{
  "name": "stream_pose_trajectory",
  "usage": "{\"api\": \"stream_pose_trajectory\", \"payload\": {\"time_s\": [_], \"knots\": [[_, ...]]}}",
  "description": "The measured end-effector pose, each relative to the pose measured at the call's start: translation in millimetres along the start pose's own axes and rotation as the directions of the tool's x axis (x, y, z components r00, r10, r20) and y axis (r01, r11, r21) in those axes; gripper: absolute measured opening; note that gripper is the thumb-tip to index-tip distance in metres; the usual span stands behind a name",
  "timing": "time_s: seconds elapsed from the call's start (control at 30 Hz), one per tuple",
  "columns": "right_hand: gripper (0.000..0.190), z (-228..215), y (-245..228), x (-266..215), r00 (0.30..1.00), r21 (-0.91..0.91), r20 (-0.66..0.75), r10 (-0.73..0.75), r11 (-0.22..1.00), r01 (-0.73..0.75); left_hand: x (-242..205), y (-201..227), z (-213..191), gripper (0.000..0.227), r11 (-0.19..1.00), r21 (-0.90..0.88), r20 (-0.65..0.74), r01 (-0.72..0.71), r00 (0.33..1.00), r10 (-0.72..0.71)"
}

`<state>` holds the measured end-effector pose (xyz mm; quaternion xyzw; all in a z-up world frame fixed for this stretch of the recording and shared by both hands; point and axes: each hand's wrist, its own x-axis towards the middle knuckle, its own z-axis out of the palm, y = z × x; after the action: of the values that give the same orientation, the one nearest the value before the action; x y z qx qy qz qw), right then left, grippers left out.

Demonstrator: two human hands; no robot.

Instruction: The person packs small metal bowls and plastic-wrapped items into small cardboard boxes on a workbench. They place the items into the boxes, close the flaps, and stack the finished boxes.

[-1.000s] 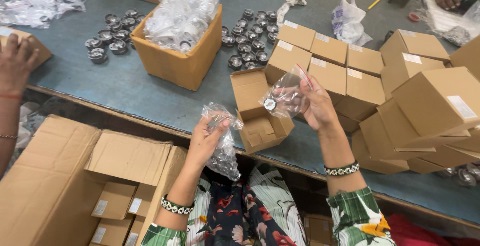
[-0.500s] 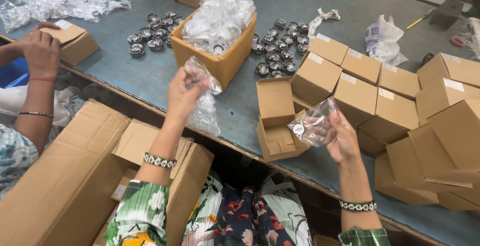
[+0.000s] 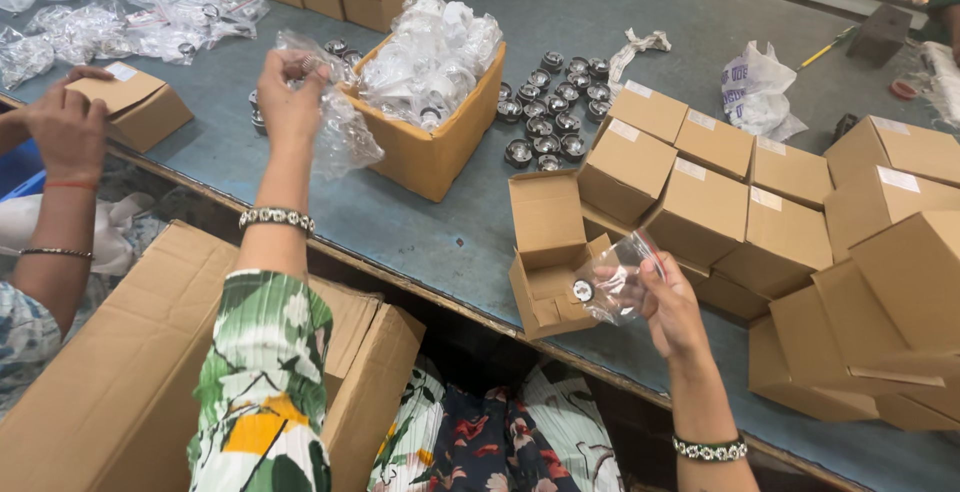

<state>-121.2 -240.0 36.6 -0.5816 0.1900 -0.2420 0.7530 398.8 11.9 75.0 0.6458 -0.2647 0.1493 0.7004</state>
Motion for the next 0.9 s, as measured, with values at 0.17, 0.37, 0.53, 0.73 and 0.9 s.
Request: {"api": "stream_pose_trajectory", "payload": {"time_s": [0.17,0.37,0.53,0.73,0.9], "knots": [[0.023,-3,6,0,1.0,-0.007,-0.027,-0.014,1.0,0.014,9,6,4,0.029,0.89,0.442,0.037,-0.115,0.993,0.11],[0.025,-3,8,1,0.996,-0.079,-0.084,0.016,0.997,-0.023,19,19,27,0.03,0.557,0.825,0.181,-0.096,0.979,-0.099],[0.028,-4,9,3,0.992,-0.055,-0.116,0.041,0.997,-0.048,32,6,49,0.023,0.33,0.887,0.366,-0.322,0.927,-0.078],[0.031,-4,11,3,0.994,-0.058,-0.107,0.028,0.998,-0.035,61,27,49,0.027,0.292,0.896,0.433,-0.334,0.802,-0.411],[0.032,-4,9,3,0.992,-0.067,-0.118,0.04,0.997,-0.048,64,51,22,0.033,0.407,0.866,0.407,-0.291,0.883,-0.234]]}}
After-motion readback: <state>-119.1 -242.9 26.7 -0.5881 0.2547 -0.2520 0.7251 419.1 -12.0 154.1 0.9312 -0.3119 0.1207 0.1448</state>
